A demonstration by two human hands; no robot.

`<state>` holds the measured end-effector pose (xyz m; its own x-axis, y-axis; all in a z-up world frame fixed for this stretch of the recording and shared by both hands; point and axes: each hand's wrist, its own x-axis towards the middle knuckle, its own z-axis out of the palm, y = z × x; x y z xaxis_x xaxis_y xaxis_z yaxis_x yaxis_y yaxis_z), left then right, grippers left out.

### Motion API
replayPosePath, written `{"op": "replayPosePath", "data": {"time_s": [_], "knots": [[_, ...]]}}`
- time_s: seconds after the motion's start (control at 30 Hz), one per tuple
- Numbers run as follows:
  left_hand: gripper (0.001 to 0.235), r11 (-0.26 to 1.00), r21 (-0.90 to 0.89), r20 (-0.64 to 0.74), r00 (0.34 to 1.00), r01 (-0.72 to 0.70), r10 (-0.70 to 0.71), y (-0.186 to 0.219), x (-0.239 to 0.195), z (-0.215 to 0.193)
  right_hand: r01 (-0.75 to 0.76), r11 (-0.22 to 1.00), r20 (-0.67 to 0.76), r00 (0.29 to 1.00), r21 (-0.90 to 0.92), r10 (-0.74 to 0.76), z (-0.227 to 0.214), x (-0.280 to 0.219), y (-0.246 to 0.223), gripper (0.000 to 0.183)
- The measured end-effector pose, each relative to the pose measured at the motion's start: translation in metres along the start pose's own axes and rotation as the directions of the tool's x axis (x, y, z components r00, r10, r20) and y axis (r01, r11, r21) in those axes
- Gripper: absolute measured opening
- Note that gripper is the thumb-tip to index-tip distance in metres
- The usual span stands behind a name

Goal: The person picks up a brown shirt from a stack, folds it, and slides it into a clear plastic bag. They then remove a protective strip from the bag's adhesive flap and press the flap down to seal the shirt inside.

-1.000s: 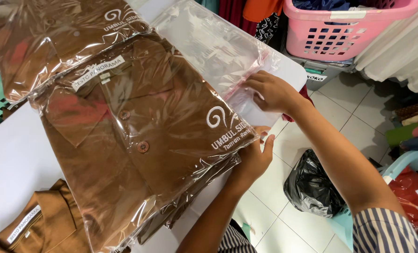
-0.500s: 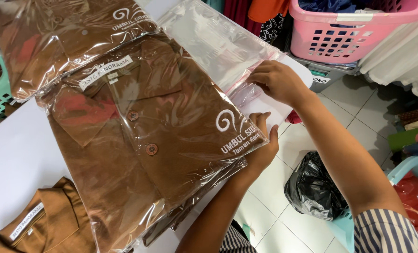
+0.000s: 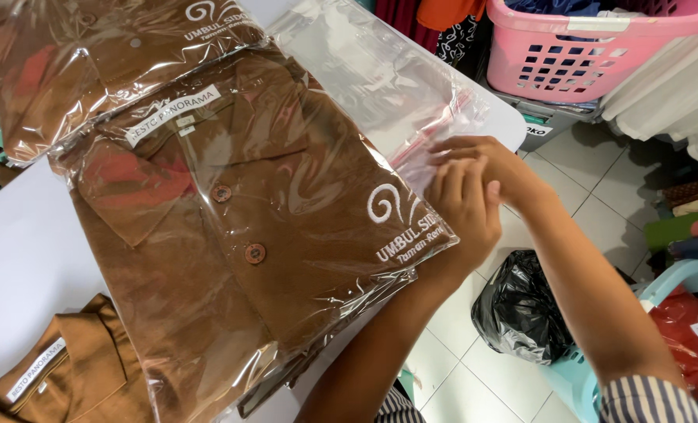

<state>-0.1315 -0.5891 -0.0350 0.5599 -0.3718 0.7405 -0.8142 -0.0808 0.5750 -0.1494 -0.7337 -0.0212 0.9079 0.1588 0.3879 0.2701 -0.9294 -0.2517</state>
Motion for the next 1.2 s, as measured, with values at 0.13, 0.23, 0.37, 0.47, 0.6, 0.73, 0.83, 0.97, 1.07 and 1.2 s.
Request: {"op": "replayPosePath", "data": {"time_s": [0.13,0.23,0.37,0.47,0.6,0.73,0.83,0.97,1.07,1.2], "knots": [[0.041,0.994,0.103,-0.022,0.999,0.034,-0.032,-0.004,-0.004,-0.002,-0.227,0.966,-0.138,0.960,0.125,0.243,0.012,0.005,0.007,0.016],[0.039,0.993,0.121,0.031,0.999,-0.019,0.016,-0.005,-0.008,-0.011,-0.132,0.978,-0.239,0.967,-0.164,0.090,0.025,0.022,0.016,0.021],[0.036,0.996,0.080,0.055,0.997,-0.050,0.046,-0.016,-0.016,-0.010,-0.040,0.991,-0.167,0.986,-0.130,0.018,0.029,0.031,0.029,0.009],[0.032,0.997,0.044,0.062,0.997,-0.058,0.055,-0.016,-0.011,-0.023,-0.079,0.996,-0.175,0.982,-0.026,0.074,0.026,0.029,0.032,0.004],[0.028,0.998,0.032,0.092,0.995,-0.046,0.043,-0.016,-0.012,-0.028,-0.179,0.983,-0.246,0.952,0.039,0.183,0.017,0.021,0.033,0.012],[0.028,1.000,-0.019,0.115,0.993,0.022,-0.020,-0.017,-0.017,-0.030,-0.154,0.987,-0.344,0.926,0.038,0.158,0.000,0.017,0.025,0.017],[0.031,0.961,-0.168,0.166,0.967,0.220,-0.192,-0.015,-0.016,-0.031,-0.167,0.985,-0.432,0.886,0.042,0.169,-0.017,0.015,0.013,0.019],[0.045,0.990,0.132,0.181,0.981,0.049,-0.073,-0.009,-0.001,-0.022,-0.173,0.976,-0.448,0.868,0.131,0.214,-0.027,0.013,0.002,0.029],[0.058,0.938,0.340,0.297,0.938,0.071,-0.179,-0.024,-0.009,0.011,-0.175,0.975,-0.478,0.850,0.138,0.220,-0.032,0.002,0.001,0.031],[0.073,0.843,0.537,0.426,0.872,-0.026,-0.244,-0.056,-0.028,0.045,-0.216,0.967,-0.543,0.801,0.133,0.253,-0.073,-0.010,-0.036,0.019]]}}
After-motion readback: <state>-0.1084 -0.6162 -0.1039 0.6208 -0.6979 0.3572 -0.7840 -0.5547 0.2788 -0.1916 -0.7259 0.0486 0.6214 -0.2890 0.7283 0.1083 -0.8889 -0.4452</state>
